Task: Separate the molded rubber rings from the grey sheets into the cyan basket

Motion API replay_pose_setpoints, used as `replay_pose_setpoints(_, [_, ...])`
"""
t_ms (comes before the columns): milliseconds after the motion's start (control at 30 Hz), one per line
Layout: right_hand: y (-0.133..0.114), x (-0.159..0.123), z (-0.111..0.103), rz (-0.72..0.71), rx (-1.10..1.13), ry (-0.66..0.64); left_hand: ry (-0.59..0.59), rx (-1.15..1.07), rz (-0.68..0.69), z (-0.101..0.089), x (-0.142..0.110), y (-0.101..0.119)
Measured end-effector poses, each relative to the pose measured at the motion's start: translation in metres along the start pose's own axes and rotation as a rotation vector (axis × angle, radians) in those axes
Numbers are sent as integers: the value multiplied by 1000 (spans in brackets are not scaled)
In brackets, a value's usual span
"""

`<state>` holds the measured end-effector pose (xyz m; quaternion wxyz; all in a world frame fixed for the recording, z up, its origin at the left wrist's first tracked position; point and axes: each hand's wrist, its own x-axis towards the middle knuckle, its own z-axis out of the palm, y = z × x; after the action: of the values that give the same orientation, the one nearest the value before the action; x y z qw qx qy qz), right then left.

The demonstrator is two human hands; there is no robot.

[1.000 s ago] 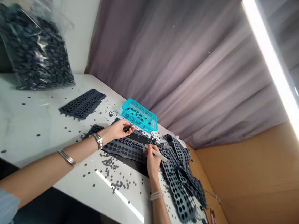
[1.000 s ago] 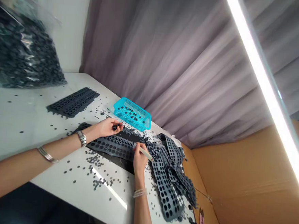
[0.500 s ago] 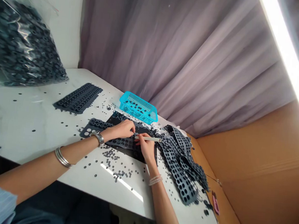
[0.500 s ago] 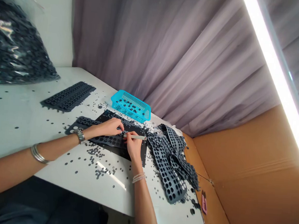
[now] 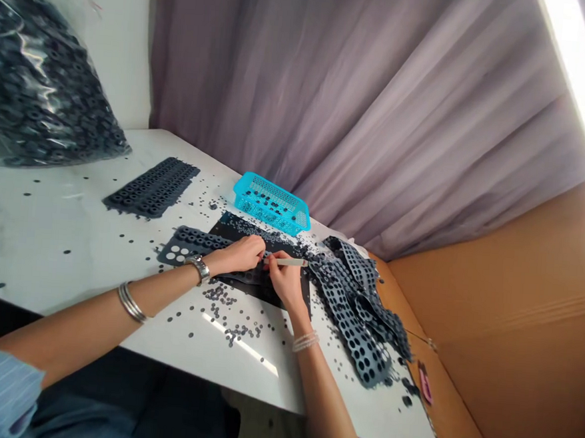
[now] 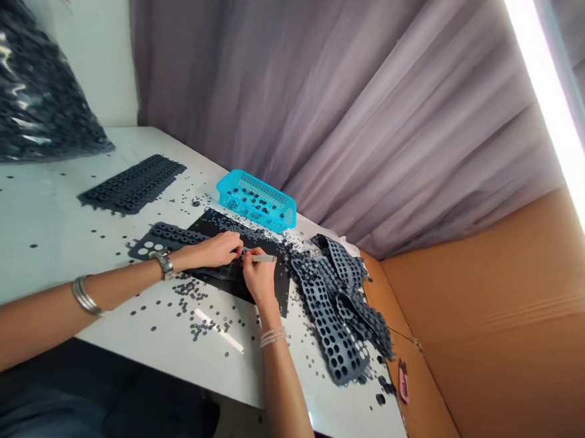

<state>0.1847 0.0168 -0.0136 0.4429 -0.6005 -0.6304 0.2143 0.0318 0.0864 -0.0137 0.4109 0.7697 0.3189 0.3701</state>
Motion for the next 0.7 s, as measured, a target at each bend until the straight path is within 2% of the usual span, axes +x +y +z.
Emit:
replay_pose_setpoints(200, [7, 0, 3, 70, 106, 18, 136, -547, -140, -39, 25, 7])
replay_pose_setpoints(267, [9, 0, 2, 107, 172, 40, 136, -741, -218, -49, 29, 5])
replay_pose_setpoints(333, [9, 3, -1, 145, 235, 75, 97, -898, -315, -50, 29, 0])
replay_pose_setpoints(467, [0, 17, -8, 198, 341, 161, 45, -1114, -468, -37, 25, -8])
replay_pose_setpoints(600, [-10, 28, -2, 199, 421, 240, 54, -1245, -522, -32, 23, -9])
replay_pose_setpoints(700, [-11, 24, 6, 191, 440, 276, 66, -1304, -533, -35, 21, -6])
